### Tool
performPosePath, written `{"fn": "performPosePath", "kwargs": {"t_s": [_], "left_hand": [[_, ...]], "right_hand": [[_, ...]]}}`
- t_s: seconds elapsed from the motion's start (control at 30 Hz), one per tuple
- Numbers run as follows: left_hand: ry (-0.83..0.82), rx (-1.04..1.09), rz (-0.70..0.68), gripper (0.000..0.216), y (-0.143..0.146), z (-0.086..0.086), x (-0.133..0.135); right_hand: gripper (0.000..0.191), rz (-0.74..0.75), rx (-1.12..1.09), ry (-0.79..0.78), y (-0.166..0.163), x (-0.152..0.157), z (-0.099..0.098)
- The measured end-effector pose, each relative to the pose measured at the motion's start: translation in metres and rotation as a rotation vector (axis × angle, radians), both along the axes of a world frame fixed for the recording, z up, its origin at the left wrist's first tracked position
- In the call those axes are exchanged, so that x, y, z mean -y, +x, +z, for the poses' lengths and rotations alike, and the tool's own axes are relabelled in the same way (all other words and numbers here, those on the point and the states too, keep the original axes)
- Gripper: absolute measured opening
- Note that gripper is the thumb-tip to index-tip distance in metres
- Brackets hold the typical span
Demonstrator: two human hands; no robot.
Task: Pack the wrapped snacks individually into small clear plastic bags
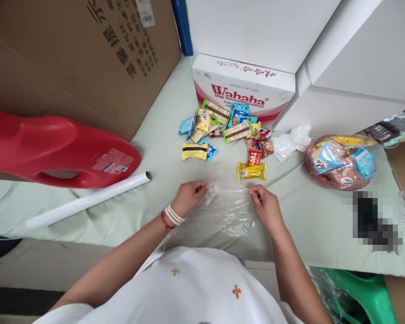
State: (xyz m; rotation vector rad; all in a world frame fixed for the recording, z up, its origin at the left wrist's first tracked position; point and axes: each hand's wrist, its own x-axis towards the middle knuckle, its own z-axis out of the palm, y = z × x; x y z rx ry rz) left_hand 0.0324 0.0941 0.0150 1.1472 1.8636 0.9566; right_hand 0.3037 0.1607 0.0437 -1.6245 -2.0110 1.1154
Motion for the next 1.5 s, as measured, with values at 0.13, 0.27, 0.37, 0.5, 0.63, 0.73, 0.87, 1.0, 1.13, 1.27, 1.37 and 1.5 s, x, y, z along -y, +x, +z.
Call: {"fn": "performPosePath", "kwargs": {"t_s": [0.13,0.27,0.37,0.5,0.63,0.73,0.87,1.0,1.13,1.27,1.37,1.5], "left_hand": [[0.011,0.056,0.133,0.037,-0.02,-0.01,0.002],[0.039,-0.049,0.354,0.032,-0.044,-0.01,0.006],[0.185,-0.391,0.495,0.03,-0.046,0.0,0.014],[0.328,-0.695,0.077,0.027,-0.024,0.012,0.031],[0.203,-0.78,-0.46,0.046,-0.006,0.003,0.046],[0.074,-0.826,-0.466,0.059,-0.012,-0.01,0.058],[0.014,-0.841,-0.423,0.065,-0.028,-0.014,0.077],[-0.019,-0.847,-0.423,0.072,-0.033,-0.012,0.087],[-0.028,-0.854,-0.4,0.074,-0.033,-0.013,0.089],[-0.026,-0.85,-0.392,0.076,-0.036,-0.014,0.091],[-0.021,-0.85,-0.39,0.078,-0.042,-0.015,0.097],[-0.023,-0.864,-0.39,0.074,-0.047,-0.015,0.105]], "right_hand": [[0.032,-0.066,0.03,-0.021,0.017,0.004,-0.011],[0.034,0.029,0.188,-0.017,0.032,-0.002,-0.011],[0.039,0.117,0.369,0.175,0.036,-0.021,0.004],[0.047,0.198,0.524,0.386,0.018,-0.059,0.021],[0.066,0.421,0.65,0.301,-0.008,-0.085,0.015],[0.055,0.395,0.689,0.326,-0.001,-0.087,0.006],[0.047,0.143,0.669,0.374,0.035,-0.079,0.01],[0.055,0.057,0.336,0.393,0.031,-0.056,0.033],[0.05,0.448,0.165,0.269,-0.034,-0.011,0.048],[0.051,0.689,0.432,0.15,-0.088,0.023,0.032],[0.052,0.688,0.347,0.165,-0.088,0.021,0.017],[0.05,0.2,0.212,0.225,-0.066,-0.015,0.009]]}}
